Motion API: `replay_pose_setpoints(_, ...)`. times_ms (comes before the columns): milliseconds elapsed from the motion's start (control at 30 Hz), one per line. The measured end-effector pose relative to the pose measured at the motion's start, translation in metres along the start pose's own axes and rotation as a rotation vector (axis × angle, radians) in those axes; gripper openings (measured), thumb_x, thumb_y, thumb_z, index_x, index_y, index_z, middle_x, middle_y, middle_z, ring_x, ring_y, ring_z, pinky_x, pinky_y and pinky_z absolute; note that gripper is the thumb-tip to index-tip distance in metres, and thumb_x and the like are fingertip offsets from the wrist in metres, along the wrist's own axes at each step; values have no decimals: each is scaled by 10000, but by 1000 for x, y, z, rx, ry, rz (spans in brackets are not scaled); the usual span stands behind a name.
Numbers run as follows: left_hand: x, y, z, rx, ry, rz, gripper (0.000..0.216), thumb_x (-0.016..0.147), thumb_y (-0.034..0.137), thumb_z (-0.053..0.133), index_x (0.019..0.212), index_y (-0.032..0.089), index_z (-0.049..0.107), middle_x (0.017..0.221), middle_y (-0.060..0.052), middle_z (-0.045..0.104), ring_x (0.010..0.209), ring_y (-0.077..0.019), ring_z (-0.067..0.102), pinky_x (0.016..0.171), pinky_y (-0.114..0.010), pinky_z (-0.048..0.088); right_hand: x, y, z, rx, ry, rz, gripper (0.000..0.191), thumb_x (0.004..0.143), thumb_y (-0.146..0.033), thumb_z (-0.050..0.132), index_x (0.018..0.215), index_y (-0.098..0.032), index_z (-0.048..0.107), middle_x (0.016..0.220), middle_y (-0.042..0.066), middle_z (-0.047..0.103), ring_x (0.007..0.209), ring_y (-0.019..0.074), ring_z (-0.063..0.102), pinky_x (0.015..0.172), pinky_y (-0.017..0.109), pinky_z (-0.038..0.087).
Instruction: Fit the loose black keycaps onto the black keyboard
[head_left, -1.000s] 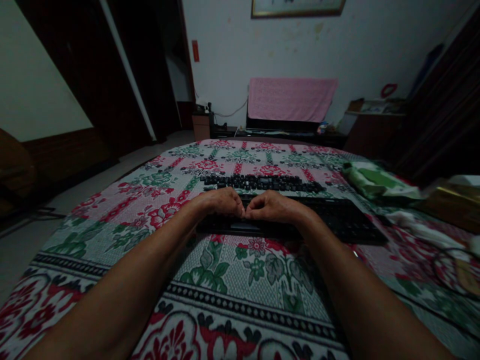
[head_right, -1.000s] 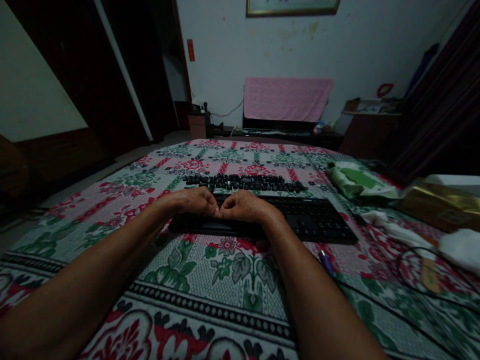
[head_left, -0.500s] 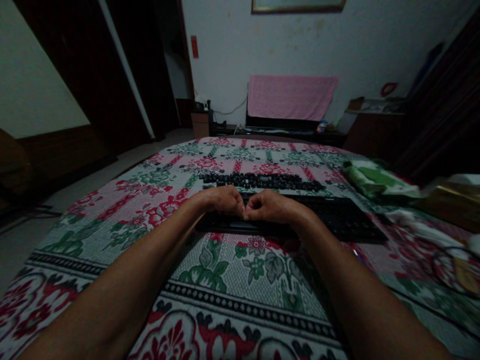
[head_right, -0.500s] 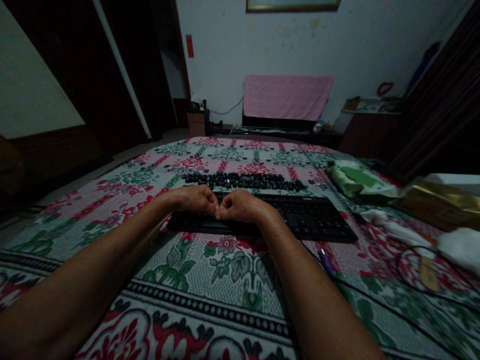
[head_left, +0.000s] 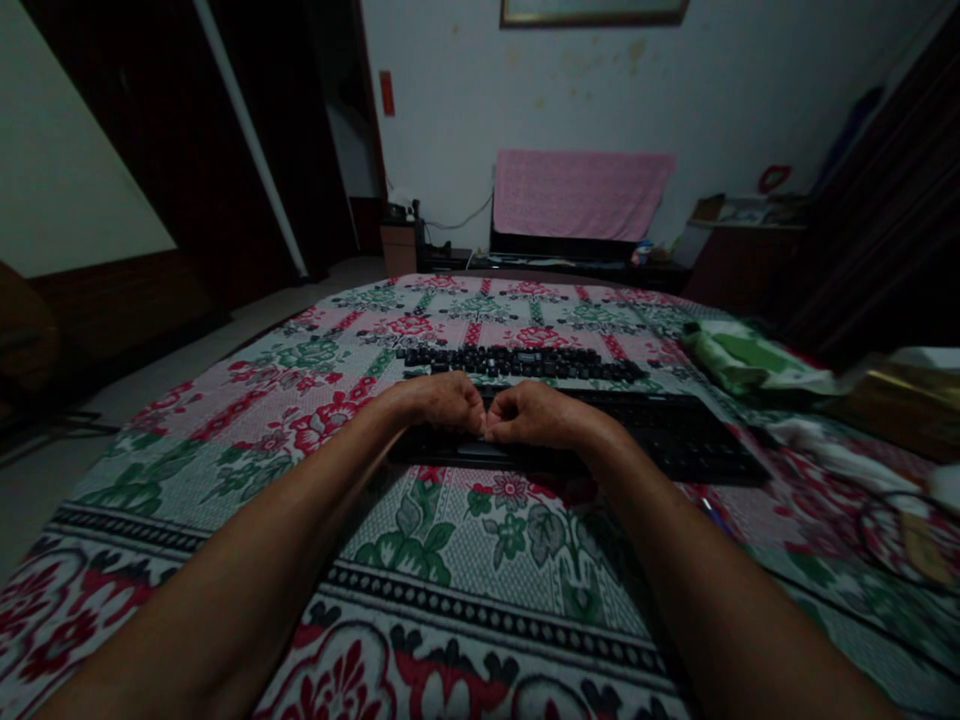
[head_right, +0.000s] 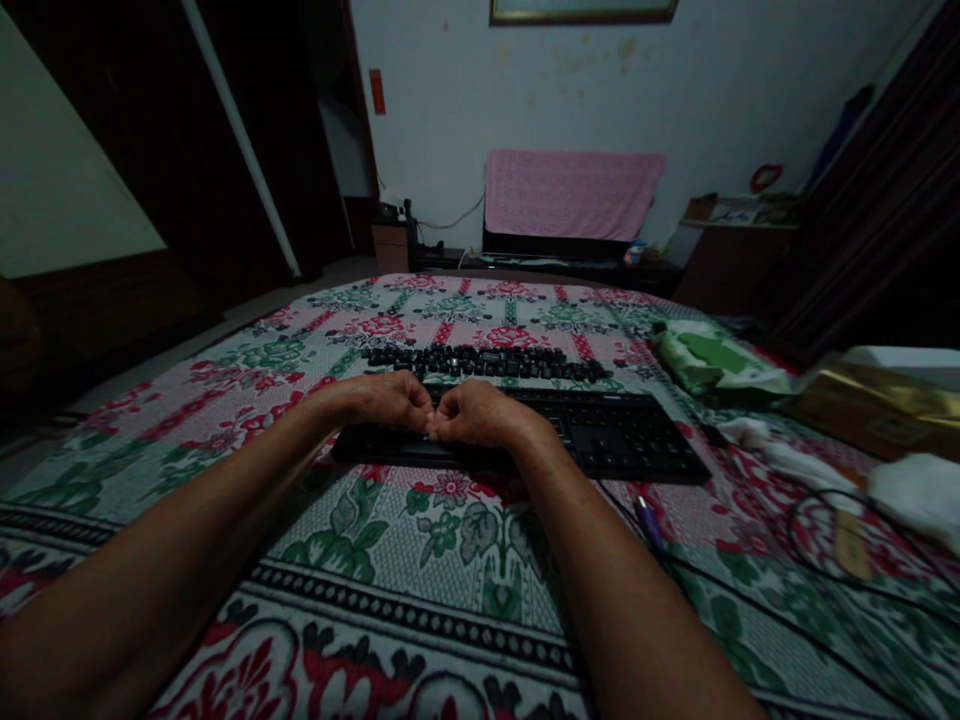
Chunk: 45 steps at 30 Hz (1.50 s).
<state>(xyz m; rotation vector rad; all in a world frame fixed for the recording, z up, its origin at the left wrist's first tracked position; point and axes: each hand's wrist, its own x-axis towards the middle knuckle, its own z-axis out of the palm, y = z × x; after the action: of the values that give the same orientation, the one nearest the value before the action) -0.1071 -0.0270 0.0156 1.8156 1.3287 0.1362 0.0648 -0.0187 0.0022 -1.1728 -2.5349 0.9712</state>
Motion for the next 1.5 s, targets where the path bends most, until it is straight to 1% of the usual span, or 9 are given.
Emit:
replay_pose_setpoints(433,-2,-10,-7,-52,-78,130,178,579,293,597,659,141,548,475,59,431,415,-51,365,408,-175,274,1,-2,0,-41,1,-33,267,671,-371,491,685,-140,622,553,-19,523,462,57,388,427,180,278)
replay_pose_setpoints(500,-2,-15,-15,-90,-55,138,218,591,326,591,708,144,571,483,56,443,415,-53,370,409,-177,280,3,1,-1,-31,96,-49,284,693,-382,469,701,-145,625,582,-12,551,489,66,424,446,180,295)
replay_pose_setpoints(567,0,-23,-24,-86,109,105,234,604,339,575,730,142,589,482,51,457,411,-53,367,409,-179,276,7,4,-2,-63,297,-45,283,710,-381,456,712,-154,626,611,-4,578,529,80,466,480,185,315)
replay_pose_setpoints(667,7,-42,-35,30,551,41,214,633,318,531,718,144,622,562,17,554,489,-77,448,483,-195,339,11,8,1,-155,538,-13,258,720,-369,461,721,-174,629,646,4,612,585,100,515,537,197,335)
replay_pose_setpoints(733,14,-56,-39,163,755,-11,209,635,299,527,731,159,649,649,-3,613,593,-111,518,552,-210,373,13,11,5,-211,568,-7,234,722,-351,469,721,-181,630,666,10,626,612,109,534,566,201,341)
replay_pose_setpoints(800,20,-64,-41,249,831,-18,227,653,301,514,780,187,664,732,-6,649,691,-137,556,617,-217,392,14,13,9,-258,559,2,223,725,-341,472,729,-185,630,681,18,633,627,115,542,575,203,340)
replay_pose_setpoints(967,28,-55,-35,455,794,30,265,693,332,492,887,260,659,876,8,660,826,-159,570,732,-233,400,14,14,13,-351,510,40,212,731,-348,466,736,-209,626,690,16,632,630,122,539,554,213,316)
replay_pose_setpoints(1133,33,-35,-28,626,726,-70,279,689,378,497,914,309,647,898,1,653,865,-192,561,734,-265,408,13,12,12,-393,487,64,203,735,-341,462,750,-219,624,710,14,631,665,127,540,569,217,309)
replay_pose_setpoints(1500,37,-31,-30,694,662,-87,253,650,329,511,854,304,658,874,-15,649,858,-218,554,688,-282,409,14,12,12,-413,482,70,191,727,-334,456,759,-234,616,717,6,631,650,128,539,538,221,298)
